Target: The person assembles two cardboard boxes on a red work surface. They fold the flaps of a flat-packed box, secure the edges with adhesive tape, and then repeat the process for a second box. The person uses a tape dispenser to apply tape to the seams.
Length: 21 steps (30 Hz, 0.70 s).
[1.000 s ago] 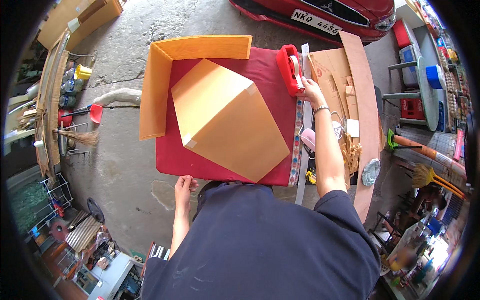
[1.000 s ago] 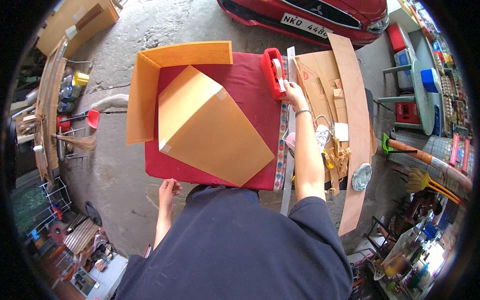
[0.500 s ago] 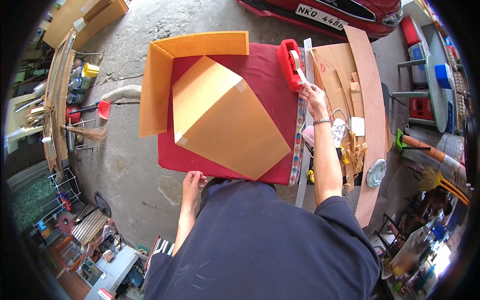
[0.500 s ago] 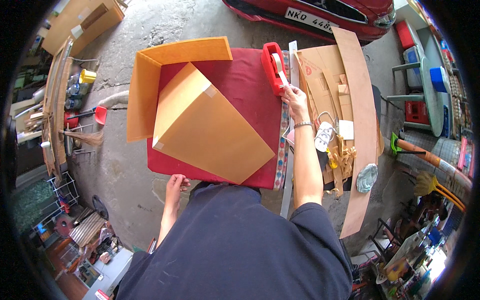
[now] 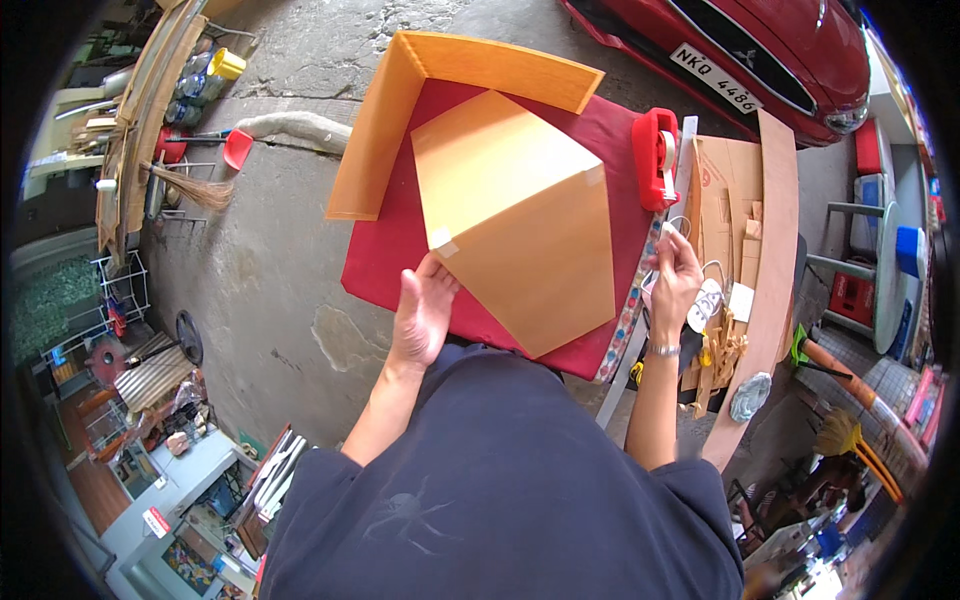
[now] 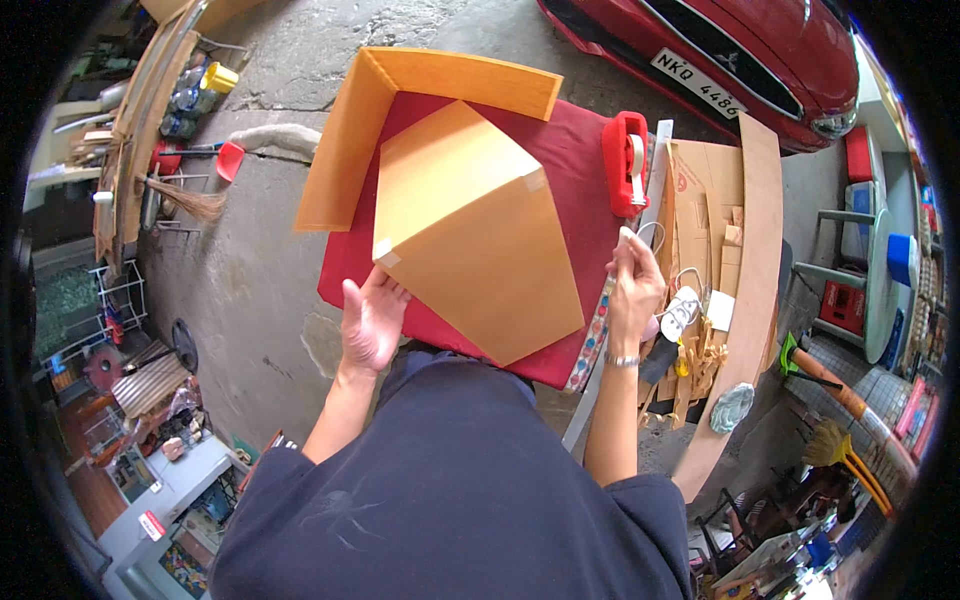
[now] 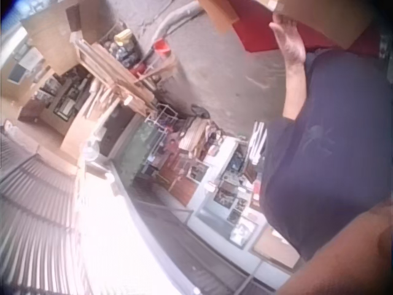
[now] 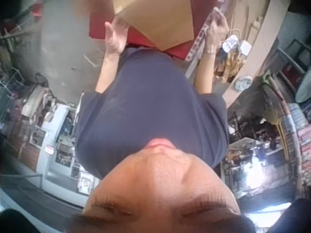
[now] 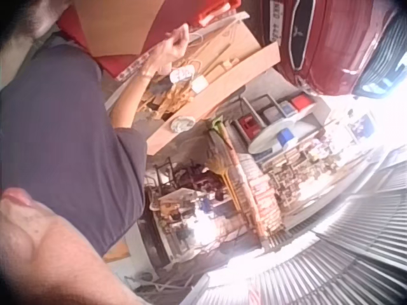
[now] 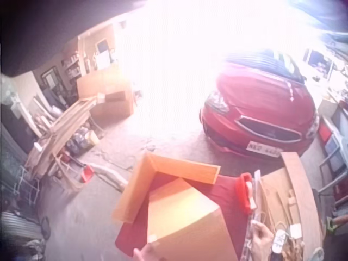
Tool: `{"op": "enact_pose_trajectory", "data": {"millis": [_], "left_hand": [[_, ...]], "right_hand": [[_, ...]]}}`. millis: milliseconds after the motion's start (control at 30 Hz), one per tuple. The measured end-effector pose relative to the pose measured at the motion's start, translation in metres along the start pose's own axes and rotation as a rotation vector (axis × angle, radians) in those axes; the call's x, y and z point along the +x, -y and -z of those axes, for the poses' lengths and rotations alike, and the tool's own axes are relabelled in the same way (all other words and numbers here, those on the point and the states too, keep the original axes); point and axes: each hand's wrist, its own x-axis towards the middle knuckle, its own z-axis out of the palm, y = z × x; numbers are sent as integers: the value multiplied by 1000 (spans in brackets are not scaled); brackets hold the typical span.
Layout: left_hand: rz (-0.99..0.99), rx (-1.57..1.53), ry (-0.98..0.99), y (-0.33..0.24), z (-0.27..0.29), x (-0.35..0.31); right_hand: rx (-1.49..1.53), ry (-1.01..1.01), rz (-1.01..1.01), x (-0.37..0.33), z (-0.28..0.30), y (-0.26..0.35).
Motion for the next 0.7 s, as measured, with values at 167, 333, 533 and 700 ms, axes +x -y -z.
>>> {"op": "enact_pose_trajectory", "data": {"millis": [167,333,533,700], "left_hand": [[54,-17,-63,-22,-33,23],[73,87,-130,-13,-29,35],[141,-66,-56,-7,-23,36],[244,-519,-105,-17,-15,39]], "right_hand": [[142,195,-80,-63,-50,84],[151,253,-133,-95,-98,127],[44,250,-208,-103,-134,144],[-26,245,-249,-99,-158,159]]}}
